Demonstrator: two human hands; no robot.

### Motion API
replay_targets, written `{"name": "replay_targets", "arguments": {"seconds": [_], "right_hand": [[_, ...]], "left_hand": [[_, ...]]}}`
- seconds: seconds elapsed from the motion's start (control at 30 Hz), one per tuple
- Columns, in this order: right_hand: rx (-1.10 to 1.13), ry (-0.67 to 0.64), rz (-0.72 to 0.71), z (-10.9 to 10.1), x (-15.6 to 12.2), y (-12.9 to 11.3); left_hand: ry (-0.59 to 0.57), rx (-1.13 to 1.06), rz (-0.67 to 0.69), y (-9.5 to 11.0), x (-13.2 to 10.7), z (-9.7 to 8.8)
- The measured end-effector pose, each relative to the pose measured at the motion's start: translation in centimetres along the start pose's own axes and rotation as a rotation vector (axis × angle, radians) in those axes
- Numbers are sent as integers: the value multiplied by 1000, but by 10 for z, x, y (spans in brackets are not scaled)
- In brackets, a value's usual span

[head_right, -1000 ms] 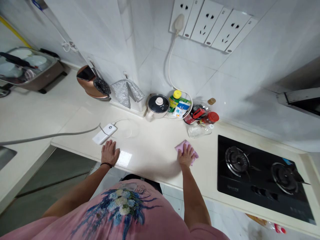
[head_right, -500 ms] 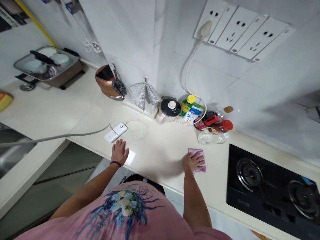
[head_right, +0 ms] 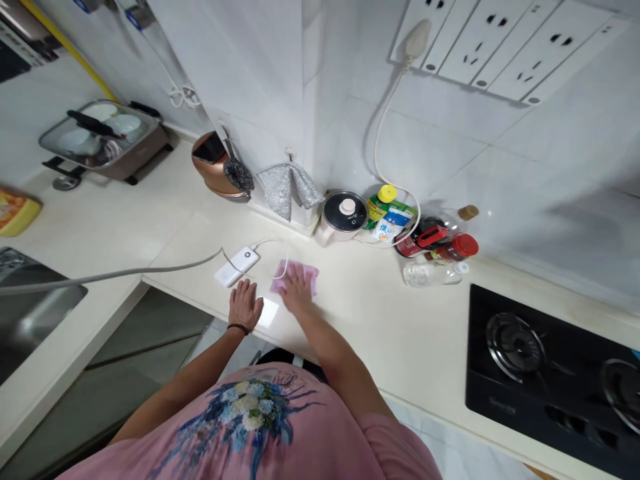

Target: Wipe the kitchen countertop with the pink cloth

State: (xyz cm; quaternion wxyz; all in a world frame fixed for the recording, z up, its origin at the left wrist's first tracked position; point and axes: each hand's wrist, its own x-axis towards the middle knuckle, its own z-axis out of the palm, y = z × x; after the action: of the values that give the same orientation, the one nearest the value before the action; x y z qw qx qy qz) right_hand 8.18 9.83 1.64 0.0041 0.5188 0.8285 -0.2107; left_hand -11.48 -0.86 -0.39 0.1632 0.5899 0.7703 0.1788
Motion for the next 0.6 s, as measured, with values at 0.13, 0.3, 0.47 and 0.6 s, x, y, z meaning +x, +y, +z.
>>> {"name": "replay_targets", "arguments": {"seconds": [0.13,0.3,0.47,0.6], "right_hand": [[17,4,-188,11,-36,-8],[-49,78,100,-9,-94,82],[-120,273,702,-25,-193,184],[-126,464,1018,-21,-264,216]], "left_hand": [[28,4,24,-1,1,0],[34,-12,36,-3,2,2],[44,-29,54,-5,3,4],[53,-14,63,-6,3,5]]}}
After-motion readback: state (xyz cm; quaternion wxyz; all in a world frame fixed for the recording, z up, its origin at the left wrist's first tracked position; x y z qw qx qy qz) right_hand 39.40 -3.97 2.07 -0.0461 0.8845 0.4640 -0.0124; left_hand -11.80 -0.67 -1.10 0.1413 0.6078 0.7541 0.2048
